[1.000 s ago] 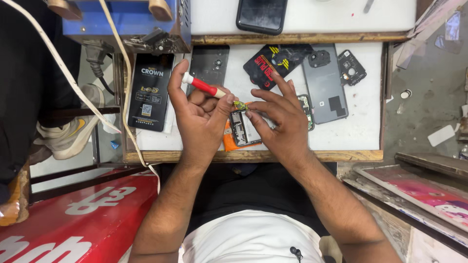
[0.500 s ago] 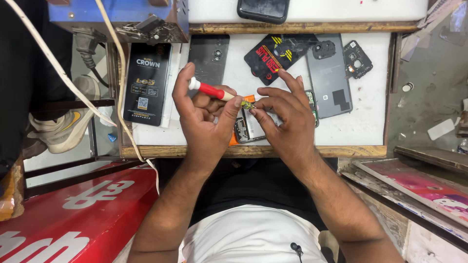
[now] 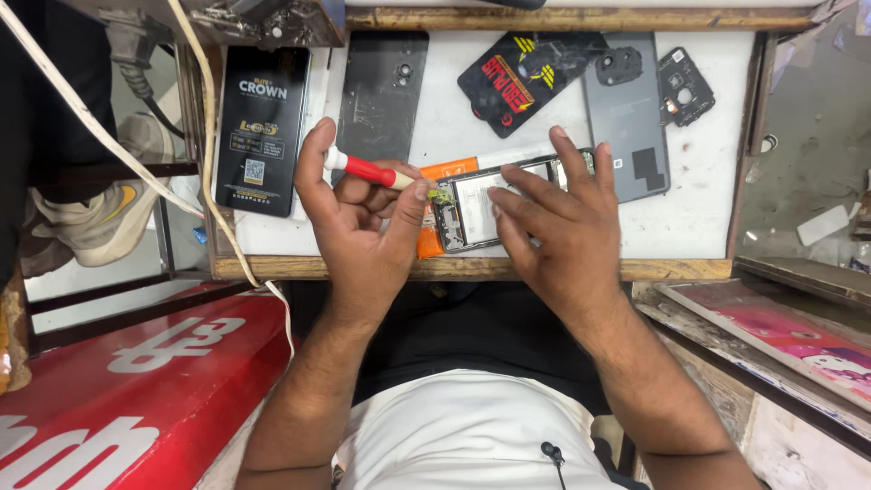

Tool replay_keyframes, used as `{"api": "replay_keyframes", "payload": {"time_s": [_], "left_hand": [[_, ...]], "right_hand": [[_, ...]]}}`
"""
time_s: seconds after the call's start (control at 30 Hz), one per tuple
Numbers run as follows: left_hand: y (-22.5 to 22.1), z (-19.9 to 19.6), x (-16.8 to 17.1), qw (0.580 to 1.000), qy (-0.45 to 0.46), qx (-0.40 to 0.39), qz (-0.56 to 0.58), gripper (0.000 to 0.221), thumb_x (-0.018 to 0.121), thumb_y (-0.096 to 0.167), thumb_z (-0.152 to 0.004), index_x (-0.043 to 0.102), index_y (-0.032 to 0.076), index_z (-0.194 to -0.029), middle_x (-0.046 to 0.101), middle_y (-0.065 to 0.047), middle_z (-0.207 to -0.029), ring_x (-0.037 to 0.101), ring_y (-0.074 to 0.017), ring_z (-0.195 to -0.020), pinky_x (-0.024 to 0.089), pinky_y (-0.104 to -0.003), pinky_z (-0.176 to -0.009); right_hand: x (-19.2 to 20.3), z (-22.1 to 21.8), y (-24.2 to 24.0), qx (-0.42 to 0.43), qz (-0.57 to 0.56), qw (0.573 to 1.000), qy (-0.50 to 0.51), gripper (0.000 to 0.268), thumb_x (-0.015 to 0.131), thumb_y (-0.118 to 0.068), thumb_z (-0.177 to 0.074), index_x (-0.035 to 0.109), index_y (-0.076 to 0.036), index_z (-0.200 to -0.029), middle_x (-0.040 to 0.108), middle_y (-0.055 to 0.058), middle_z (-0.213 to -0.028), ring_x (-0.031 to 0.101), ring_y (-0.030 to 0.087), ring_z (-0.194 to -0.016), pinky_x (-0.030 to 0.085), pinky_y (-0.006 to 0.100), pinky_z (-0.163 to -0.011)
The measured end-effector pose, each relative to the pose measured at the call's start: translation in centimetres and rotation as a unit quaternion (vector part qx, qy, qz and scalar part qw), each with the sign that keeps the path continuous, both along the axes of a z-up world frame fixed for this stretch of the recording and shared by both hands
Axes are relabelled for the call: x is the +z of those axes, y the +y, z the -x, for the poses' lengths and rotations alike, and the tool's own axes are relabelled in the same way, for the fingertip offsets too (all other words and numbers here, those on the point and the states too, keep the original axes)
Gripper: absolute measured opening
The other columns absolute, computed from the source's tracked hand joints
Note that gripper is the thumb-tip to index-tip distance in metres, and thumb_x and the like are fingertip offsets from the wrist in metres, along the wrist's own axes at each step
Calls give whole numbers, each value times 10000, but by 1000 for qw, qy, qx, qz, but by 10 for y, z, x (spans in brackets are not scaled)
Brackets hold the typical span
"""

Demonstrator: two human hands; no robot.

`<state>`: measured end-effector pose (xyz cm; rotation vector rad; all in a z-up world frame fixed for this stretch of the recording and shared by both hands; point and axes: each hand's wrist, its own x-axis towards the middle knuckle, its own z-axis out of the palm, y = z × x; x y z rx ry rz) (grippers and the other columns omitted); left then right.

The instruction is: The person disassembles a smartphone, removes the battery, cleans the interior with a cloth, and reassembles the device using a screwdriver. The person handles the phone frame, battery, and internal components throughout the process.

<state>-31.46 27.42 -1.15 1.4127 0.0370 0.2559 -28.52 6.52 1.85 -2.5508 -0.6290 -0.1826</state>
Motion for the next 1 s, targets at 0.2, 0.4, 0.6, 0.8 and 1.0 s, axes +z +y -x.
{"api": "replay_keyframes", "payload": {"time_s": [0.2,0.4,0.6,0.8,1.0], "left_hand": [[-2,2,2,999,-22,1,-26,788,688,-76,-1095,115,129,-1594,666,-148,-1135,716,-164,-1086,625,-305,-1005],[-19,6,3,997,-69,-22,-16,780,695,-74,-1077,137,139,-1579,678,-163,-1133,728,-185,-1078,640,-315,-1001],[-29,9,4,995,-81,-53,-33,762,683,-72,-1078,148,146,-1574,674,-181,-1140,737,-190,-1054,652,-307,-972],[-31,9,3,986,-124,-33,-108,825,713,-75,-1045,154,173,-1598,675,-174,-1147,748,-205,-1030,665,-293,-906],[-18,6,8,957,-199,-11,-211,880,741,-85,-1007,162,198,-1607,704,-183,-1115,756,-226,-963,651,-317,-837]], "right_hand": [[-7,1,-5,-16,-34,999,14,216,824,-137,-900,806,-186,-1110,727,10,-1281,436,361,-1496,214,684,-1250],[-5,11,-4,-52,-136,988,44,133,874,-114,-866,793,-160,-961,749,17,-1228,436,336,-1526,216,637,-1304],[-5,14,-4,-48,-151,986,48,134,886,-130,-843,790,-149,-934,751,21,-1218,425,336,-1526,228,623,-1307],[-8,14,-2,-43,-153,986,49,149,894,-126,-849,782,-154,-943,751,15,-1224,424,337,-1530,226,627,-1317],[-7,16,3,-32,-130,991,28,318,871,-271,-876,753,-121,-1132,683,80,-1369,361,384,-1550,173,654,-1303]]}}
